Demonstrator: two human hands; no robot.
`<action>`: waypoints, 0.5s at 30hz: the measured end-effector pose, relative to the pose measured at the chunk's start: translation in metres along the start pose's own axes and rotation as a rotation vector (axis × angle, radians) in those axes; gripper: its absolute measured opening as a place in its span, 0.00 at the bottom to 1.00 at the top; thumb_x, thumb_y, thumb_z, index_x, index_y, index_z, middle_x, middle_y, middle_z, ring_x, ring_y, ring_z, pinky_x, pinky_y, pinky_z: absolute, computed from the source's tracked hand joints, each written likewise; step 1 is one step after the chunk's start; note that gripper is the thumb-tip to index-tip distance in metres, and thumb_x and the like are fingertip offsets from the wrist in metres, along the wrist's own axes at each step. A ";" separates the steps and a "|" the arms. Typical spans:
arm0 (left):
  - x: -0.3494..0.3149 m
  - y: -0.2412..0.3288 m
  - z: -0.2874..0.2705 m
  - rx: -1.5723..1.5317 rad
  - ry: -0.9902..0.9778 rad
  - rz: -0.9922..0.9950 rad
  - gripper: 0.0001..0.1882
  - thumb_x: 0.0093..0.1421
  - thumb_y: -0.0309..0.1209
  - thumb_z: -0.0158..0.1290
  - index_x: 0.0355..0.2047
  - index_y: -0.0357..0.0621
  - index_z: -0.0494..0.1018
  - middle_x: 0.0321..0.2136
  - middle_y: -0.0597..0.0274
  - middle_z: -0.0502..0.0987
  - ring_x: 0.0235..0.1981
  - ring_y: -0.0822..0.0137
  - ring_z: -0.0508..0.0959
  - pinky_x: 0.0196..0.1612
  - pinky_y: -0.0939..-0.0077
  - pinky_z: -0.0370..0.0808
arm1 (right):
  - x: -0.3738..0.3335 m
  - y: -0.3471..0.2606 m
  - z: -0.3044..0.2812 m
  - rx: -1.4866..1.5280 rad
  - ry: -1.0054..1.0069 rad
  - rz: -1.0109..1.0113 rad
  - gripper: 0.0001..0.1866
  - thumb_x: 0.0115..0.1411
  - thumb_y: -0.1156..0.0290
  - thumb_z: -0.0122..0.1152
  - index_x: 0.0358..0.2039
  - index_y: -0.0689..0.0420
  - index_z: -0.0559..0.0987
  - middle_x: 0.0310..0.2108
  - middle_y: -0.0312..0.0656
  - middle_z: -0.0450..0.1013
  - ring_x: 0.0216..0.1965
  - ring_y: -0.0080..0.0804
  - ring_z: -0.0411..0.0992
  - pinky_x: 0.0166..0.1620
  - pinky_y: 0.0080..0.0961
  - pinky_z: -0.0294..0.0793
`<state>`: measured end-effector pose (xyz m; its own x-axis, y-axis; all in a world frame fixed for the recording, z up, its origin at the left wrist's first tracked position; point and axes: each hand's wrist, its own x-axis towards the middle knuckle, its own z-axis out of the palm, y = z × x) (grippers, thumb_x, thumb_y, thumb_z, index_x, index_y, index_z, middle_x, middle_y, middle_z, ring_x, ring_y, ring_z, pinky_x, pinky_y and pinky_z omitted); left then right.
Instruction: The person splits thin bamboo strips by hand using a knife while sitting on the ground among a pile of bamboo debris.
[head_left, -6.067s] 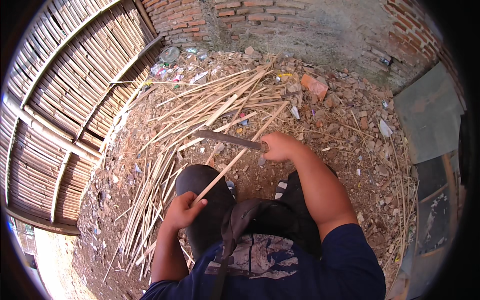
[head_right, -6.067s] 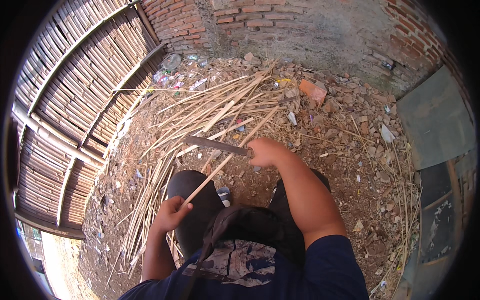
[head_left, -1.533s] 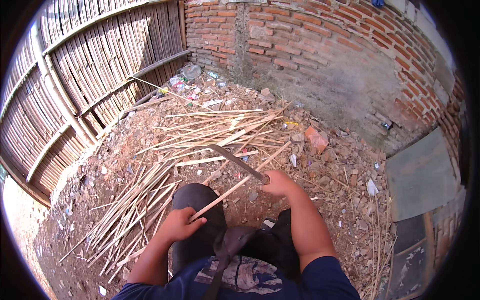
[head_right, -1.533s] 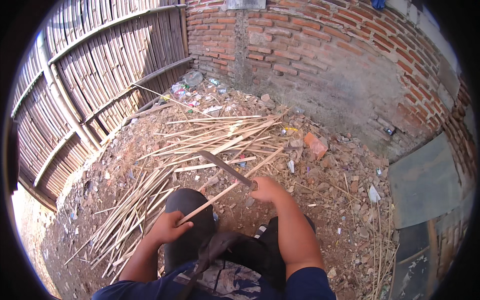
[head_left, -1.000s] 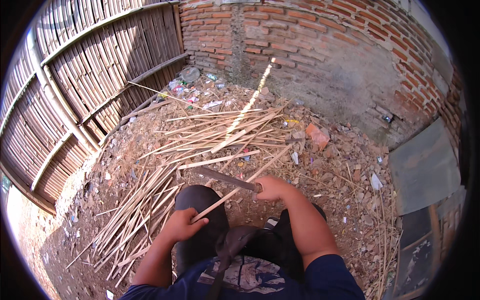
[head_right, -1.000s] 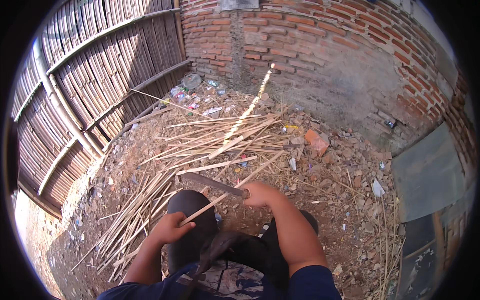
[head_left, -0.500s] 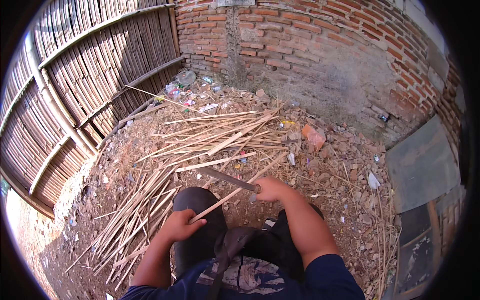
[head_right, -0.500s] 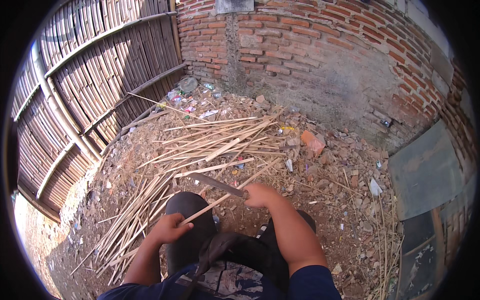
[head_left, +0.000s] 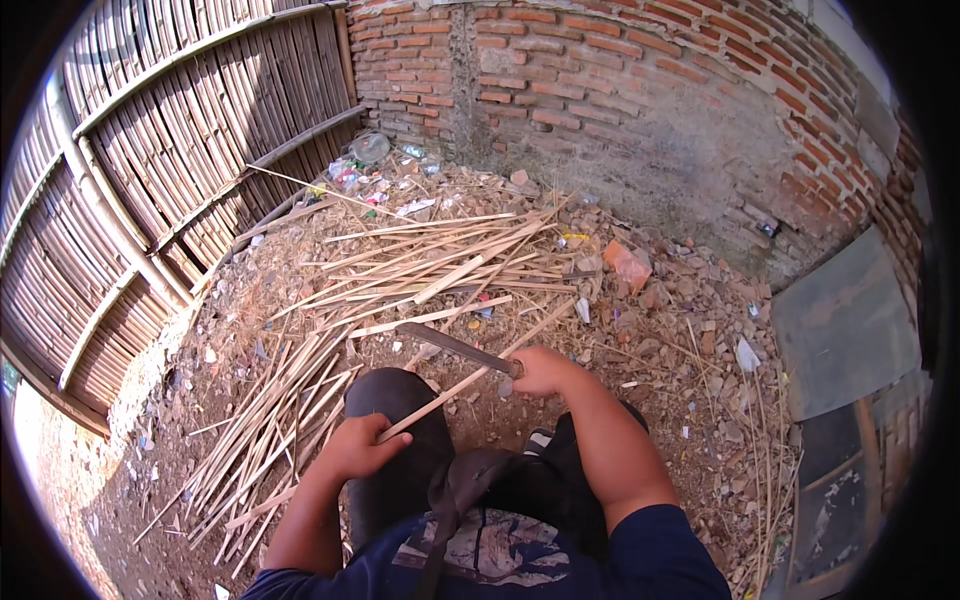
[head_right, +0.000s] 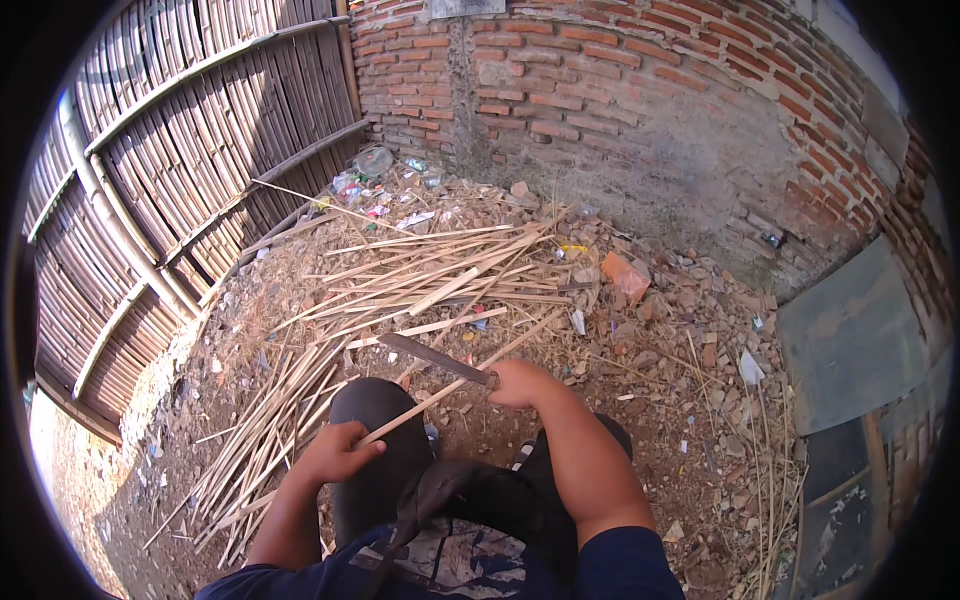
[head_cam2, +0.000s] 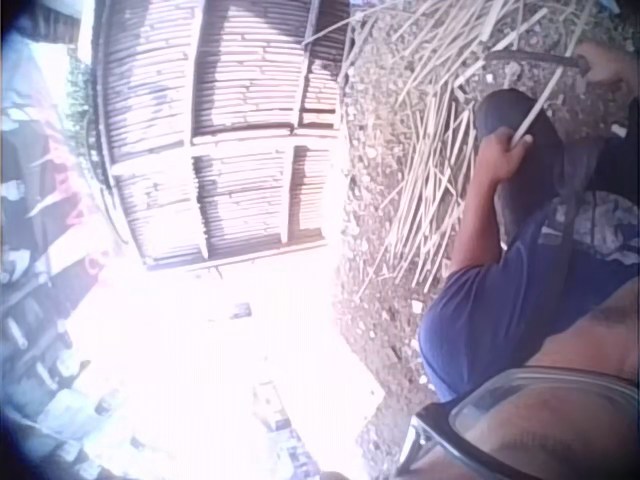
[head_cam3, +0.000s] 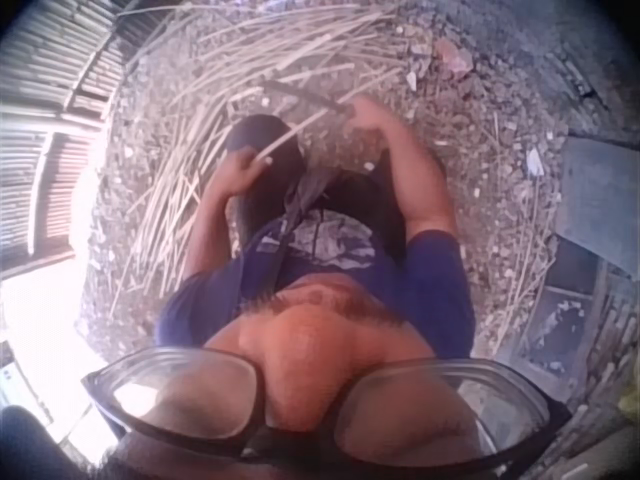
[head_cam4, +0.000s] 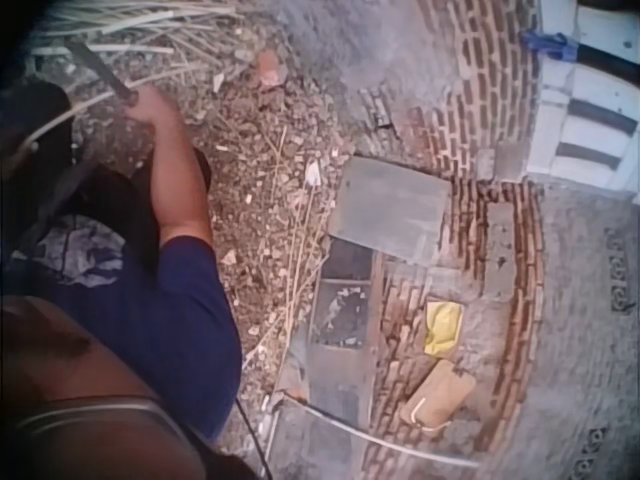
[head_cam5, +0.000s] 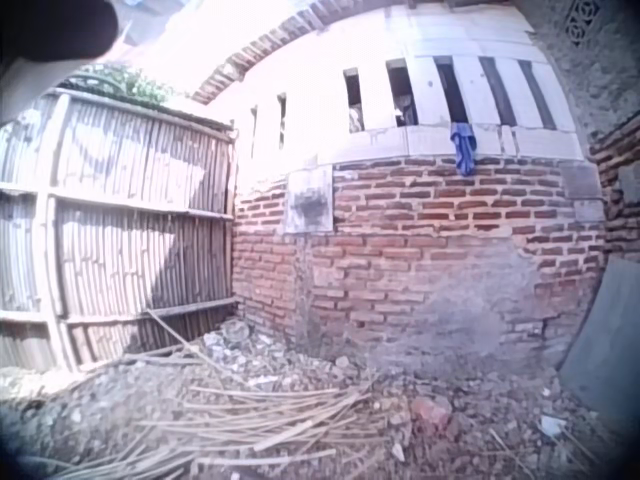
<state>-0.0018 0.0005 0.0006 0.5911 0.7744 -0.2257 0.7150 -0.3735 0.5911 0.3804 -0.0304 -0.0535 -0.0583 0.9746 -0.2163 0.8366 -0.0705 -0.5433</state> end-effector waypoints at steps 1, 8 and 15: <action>0.000 0.002 0.000 -0.004 0.001 0.002 0.26 0.60 0.54 0.62 0.35 0.39 0.80 0.26 0.48 0.81 0.32 0.50 0.83 0.37 0.59 0.77 | 0.000 0.001 0.001 -0.008 0.006 0.002 0.17 0.50 0.66 0.66 0.42 0.54 0.83 0.28 0.43 0.82 0.32 0.38 0.82 0.36 0.35 0.79; -0.002 0.004 -0.001 -0.014 0.004 -0.008 0.27 0.60 0.55 0.61 0.35 0.39 0.80 0.27 0.47 0.81 0.33 0.48 0.83 0.38 0.57 0.78 | -0.005 -0.009 -0.003 0.015 0.019 0.003 0.15 0.50 0.66 0.66 0.39 0.55 0.82 0.29 0.44 0.81 0.33 0.40 0.82 0.37 0.37 0.78; 0.000 0.004 -0.001 -0.002 -0.003 -0.014 0.27 0.60 0.55 0.61 0.35 0.39 0.80 0.27 0.47 0.81 0.34 0.47 0.83 0.38 0.57 0.78 | -0.002 -0.003 -0.001 -0.028 0.010 -0.007 0.16 0.50 0.63 0.67 0.39 0.55 0.81 0.29 0.47 0.80 0.34 0.46 0.80 0.39 0.40 0.77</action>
<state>0.0005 -0.0006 0.0034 0.5820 0.7781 -0.2364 0.7225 -0.3614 0.5894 0.3783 -0.0316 -0.0510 -0.0591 0.9770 -0.2047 0.8509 -0.0579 -0.5221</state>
